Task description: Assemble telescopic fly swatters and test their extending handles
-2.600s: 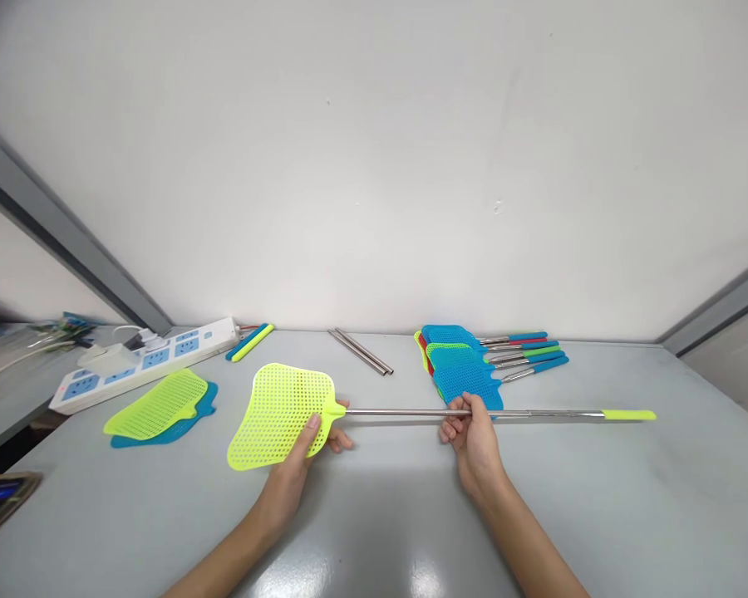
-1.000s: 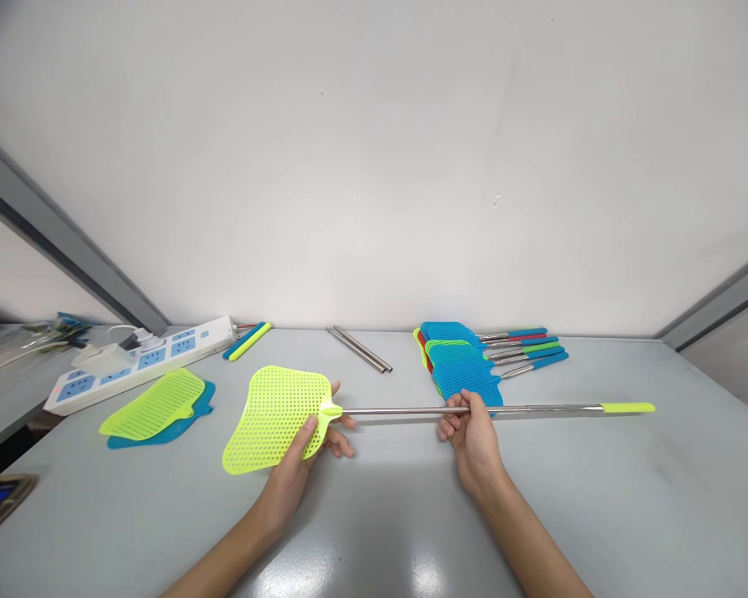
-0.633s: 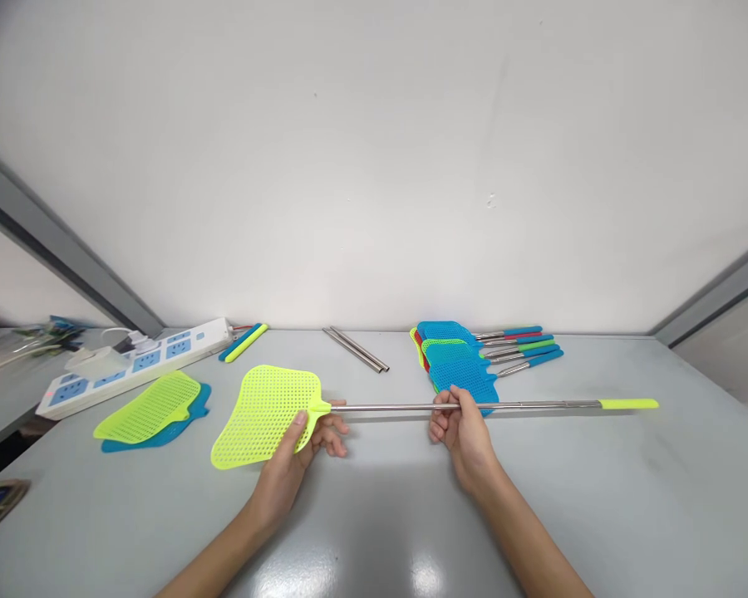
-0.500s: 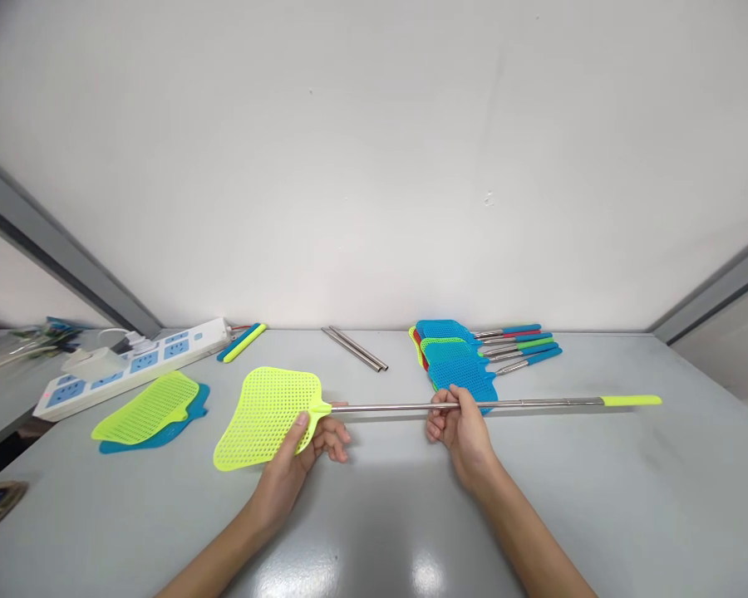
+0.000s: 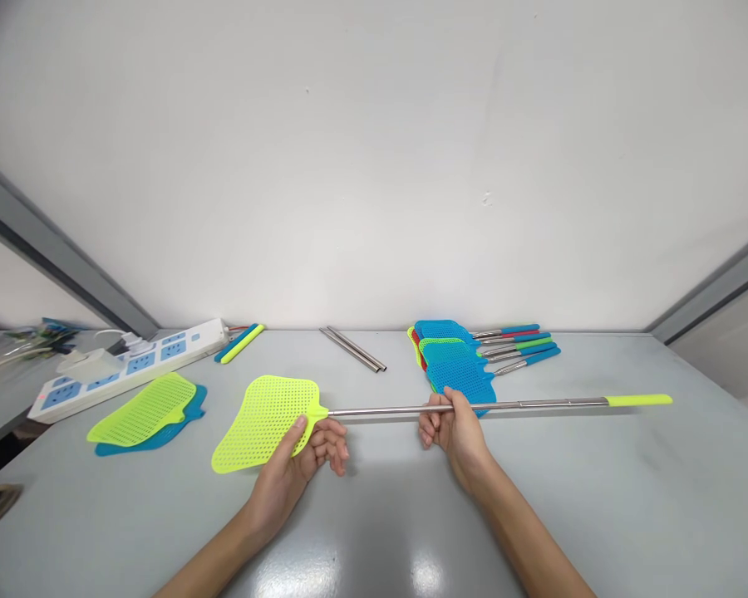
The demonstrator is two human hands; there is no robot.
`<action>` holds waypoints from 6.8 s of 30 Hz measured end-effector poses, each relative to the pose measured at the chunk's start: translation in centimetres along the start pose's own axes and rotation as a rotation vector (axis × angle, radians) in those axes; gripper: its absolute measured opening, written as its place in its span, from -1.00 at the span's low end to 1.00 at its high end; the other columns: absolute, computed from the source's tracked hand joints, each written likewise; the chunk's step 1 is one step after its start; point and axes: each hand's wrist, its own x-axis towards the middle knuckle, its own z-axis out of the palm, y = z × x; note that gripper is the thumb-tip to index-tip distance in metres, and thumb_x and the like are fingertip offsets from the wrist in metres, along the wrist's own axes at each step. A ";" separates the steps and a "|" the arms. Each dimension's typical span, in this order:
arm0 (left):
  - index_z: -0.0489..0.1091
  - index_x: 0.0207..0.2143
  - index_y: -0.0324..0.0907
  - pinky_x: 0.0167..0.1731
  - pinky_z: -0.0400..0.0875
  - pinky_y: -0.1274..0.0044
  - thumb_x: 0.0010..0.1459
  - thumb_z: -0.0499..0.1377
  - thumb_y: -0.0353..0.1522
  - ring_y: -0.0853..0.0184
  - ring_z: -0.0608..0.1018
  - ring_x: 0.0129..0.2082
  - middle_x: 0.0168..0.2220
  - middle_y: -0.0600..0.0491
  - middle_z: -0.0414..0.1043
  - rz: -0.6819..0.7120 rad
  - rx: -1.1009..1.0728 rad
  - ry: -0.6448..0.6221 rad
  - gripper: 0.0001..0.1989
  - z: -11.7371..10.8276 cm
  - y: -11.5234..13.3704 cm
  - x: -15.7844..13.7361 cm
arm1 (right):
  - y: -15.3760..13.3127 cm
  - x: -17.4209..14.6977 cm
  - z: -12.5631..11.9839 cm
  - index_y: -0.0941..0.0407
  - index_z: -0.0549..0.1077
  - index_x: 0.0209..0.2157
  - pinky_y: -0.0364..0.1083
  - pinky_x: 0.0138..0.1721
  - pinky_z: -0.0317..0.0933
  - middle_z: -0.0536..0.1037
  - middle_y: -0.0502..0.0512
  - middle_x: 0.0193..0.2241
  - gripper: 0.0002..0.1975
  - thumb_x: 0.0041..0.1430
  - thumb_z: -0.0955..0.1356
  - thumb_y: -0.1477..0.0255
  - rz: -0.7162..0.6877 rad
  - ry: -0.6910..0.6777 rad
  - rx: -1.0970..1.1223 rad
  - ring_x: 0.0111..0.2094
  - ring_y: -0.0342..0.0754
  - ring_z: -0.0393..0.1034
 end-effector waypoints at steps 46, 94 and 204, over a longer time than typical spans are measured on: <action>0.27 -0.40 -0.27 -0.43 0.21 0.45 0.19 -0.33 -0.22 0.31 0.40 -0.53 -0.51 -0.04 0.39 -0.012 0.006 -0.123 -0.53 0.7 -0.9 -0.4 | 0.7 -0.3 1.5 0.13 0.16 -0.79 -0.12 -0.58 -0.06 0.15 0.00 -0.81 -0.49 0.11 -0.01 0.23 0.019 -0.098 -0.053 -0.72 -0.12 0.09; 0.37 -0.35 -0.17 -0.31 0.21 0.48 0.08 -0.02 -0.23 0.32 0.37 -0.44 -0.50 0.05 0.37 0.044 0.412 0.131 -0.74 1.2 -0.8 -0.8 | -0.5 -0.2 0.3 0.11 0.12 -0.76 -0.14 -0.58 -0.02 0.07 -0.07 -0.76 -0.62 0.05 0.17 0.28 -0.142 0.087 0.000 -0.67 -0.17 0.00; 0.28 -0.57 -0.26 -0.57 0.23 0.53 0.12 -0.17 -0.18 0.40 0.34 -0.67 -0.65 0.02 0.33 -0.144 0.116 -0.331 -0.58 1.9 -0.5 -1.2 | 2.6 -2.7 3.0 0.19 0.33 -0.75 -0.13 -0.49 0.08 0.33 0.09 -0.73 -0.34 0.11 -0.09 0.15 0.218 -0.574 -0.360 -0.60 -0.12 0.23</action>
